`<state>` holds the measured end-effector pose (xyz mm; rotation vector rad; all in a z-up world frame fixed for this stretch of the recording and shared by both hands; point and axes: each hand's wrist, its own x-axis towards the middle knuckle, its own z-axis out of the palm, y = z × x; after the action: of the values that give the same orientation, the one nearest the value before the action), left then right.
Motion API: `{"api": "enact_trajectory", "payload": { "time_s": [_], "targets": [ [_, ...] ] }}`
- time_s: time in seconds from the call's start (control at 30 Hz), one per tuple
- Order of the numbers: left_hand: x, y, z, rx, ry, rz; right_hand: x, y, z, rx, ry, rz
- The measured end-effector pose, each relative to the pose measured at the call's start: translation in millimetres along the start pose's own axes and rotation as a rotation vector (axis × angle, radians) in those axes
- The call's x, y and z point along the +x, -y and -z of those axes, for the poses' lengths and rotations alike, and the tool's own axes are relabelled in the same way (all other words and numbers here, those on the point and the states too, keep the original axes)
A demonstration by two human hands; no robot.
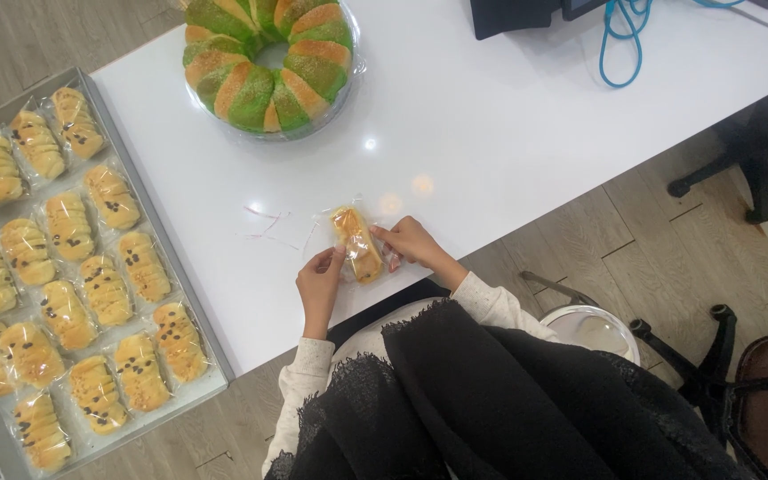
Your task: The person places small, rectangular pastries into clear plastic bags and seals them. They then arrange the packaged pastries onto a metal tray. A large, round, multi-colored cake is visible on the table but is not handled.
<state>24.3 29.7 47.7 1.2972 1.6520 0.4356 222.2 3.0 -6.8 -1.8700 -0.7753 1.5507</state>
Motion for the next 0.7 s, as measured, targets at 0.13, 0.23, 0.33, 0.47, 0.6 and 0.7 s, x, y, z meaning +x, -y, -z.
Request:
{"api": "enact_trajectory", "payload": {
  "time_s": [0.13,0.23,0.33,0.47,0.6,0.7],
  "targets": [
    [10.0,9.4,-8.2,0.066,0.005,-0.049,6.8,-5.8,1.0,-0.024,-0.012,0.011],
    [8.7,13.2,-11.1,-0.03,0.018,-0.02,9.7,-9.1,3.2,0.023,0.014,0.013],
    [15.0,28.7,-15.3,-0.239,0.007,-0.02,9.9,-8.1,4.7,0.016,0.046,0.016],
    [-14.5,-6.4,-0.2,-0.371,0.063,-0.044,10.2,-7.4,5.3,0.099,0.036,0.049],
    [-28.4,-15.1,16.0,-0.43,0.061,-0.149,13.8,-15.9,9.6,0.371,-0.072,0.143],
    [-43.9,-18.5,27.9,-0.414,-0.047,-0.52,-15.7,-12.2,16.4,0.506,-0.015,0.154]
  ]
}}
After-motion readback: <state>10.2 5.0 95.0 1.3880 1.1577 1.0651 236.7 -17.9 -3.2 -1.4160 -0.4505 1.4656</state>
